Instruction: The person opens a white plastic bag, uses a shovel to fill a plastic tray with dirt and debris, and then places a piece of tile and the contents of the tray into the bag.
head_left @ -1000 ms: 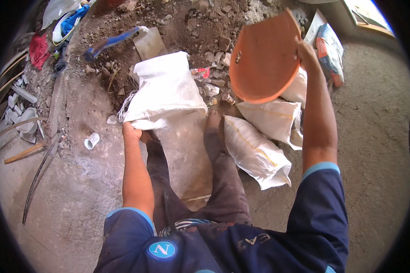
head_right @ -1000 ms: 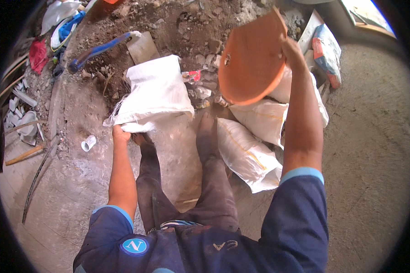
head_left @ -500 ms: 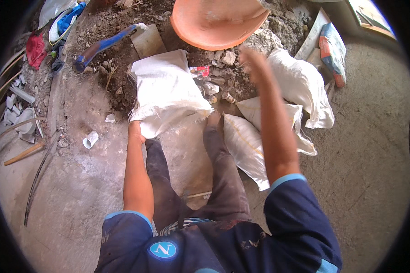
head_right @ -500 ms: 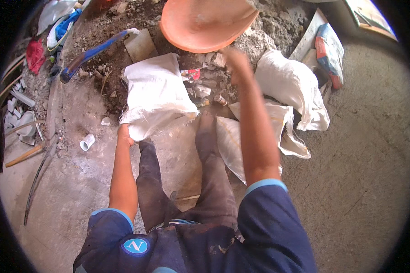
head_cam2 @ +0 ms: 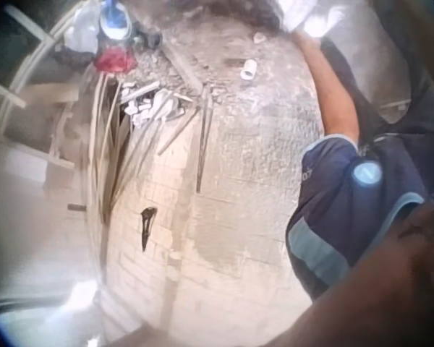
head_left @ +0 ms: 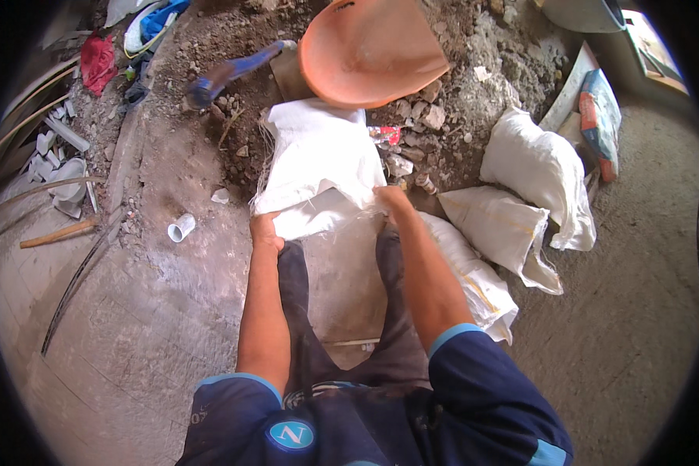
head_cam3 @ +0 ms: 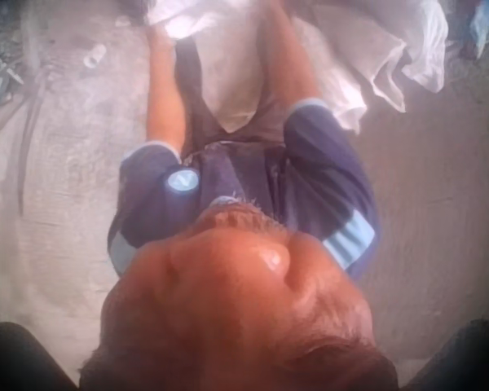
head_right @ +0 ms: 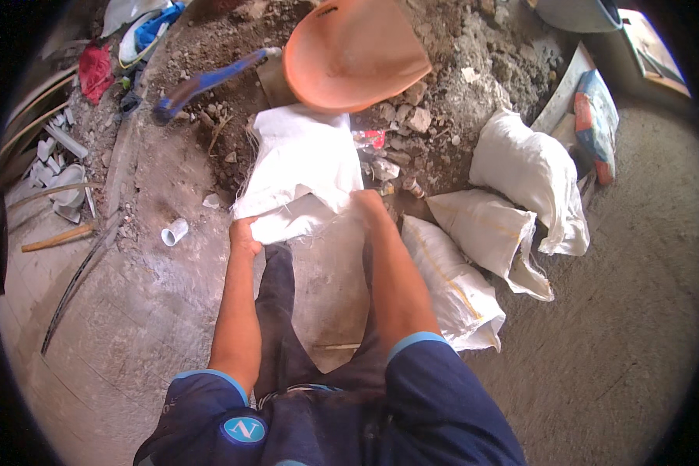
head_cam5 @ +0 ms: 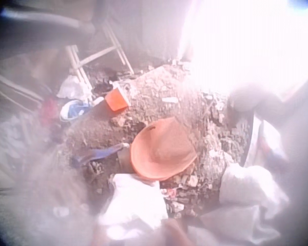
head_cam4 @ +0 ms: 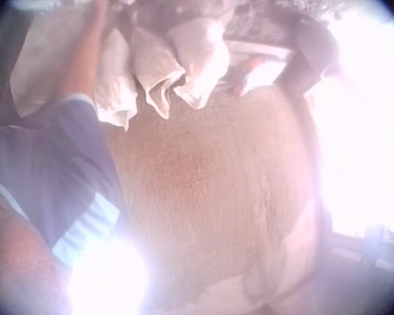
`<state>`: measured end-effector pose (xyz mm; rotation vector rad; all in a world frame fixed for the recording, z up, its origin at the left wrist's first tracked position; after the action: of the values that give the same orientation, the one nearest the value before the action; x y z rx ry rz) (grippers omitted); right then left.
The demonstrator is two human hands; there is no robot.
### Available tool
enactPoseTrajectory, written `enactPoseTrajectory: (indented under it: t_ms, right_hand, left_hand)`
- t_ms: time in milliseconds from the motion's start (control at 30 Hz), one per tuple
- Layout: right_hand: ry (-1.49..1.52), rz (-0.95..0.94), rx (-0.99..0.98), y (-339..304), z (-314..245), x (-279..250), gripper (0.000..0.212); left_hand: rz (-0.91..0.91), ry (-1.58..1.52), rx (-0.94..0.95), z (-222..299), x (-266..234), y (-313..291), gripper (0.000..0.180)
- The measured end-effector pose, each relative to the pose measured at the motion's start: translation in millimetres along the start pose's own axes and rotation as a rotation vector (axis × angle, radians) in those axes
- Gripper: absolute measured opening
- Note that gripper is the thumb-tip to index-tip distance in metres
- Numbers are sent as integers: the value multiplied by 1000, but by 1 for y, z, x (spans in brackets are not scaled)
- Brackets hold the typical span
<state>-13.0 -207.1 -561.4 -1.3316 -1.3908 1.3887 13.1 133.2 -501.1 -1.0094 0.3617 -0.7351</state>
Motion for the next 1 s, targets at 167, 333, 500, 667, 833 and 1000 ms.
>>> enactPoseTrajectory:
  t_ms: [167, 333, 500, 667, 833, 1000]
  right_hand:
    - [-261, 75, -272, -76, -124, -64, 39]
    - [-96, 210, -487, -204, -240, -87, 44]
    - [-460, 172, -223, -63, -132, -41, 58]
    - [-219, 176, -142, -73, -85, -39, 58]
    - [-115, 169, -221, -97, -102, -63, 65]
    - [-64, 337, -320, -101, -92, -96, 63]
  left_hand:
    - [-77, -7, -2, 128, 72, -48, 40]
    - [-384, 10, 10, 172, 128, -43, 32]
    - [-180, 127, -98, 82, 81, 12, 33]
    - [-184, 43, -74, 66, 67, -15, 38]
    - [-224, 178, -3, 92, 71, -12, 42]
    - [-333, 595, 197, 132, 89, -57, 57]
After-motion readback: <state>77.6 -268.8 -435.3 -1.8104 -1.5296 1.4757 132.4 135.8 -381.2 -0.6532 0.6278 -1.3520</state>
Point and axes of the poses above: each hand's wrist, its own y-axis towards the middle knuckle, its own x-axis out of the palm, z = x × y, the point moved 5 cm from there along y, towards the middle knuckle, and after that the axes turned 14 degrees about -y, right-handed, at the moved point
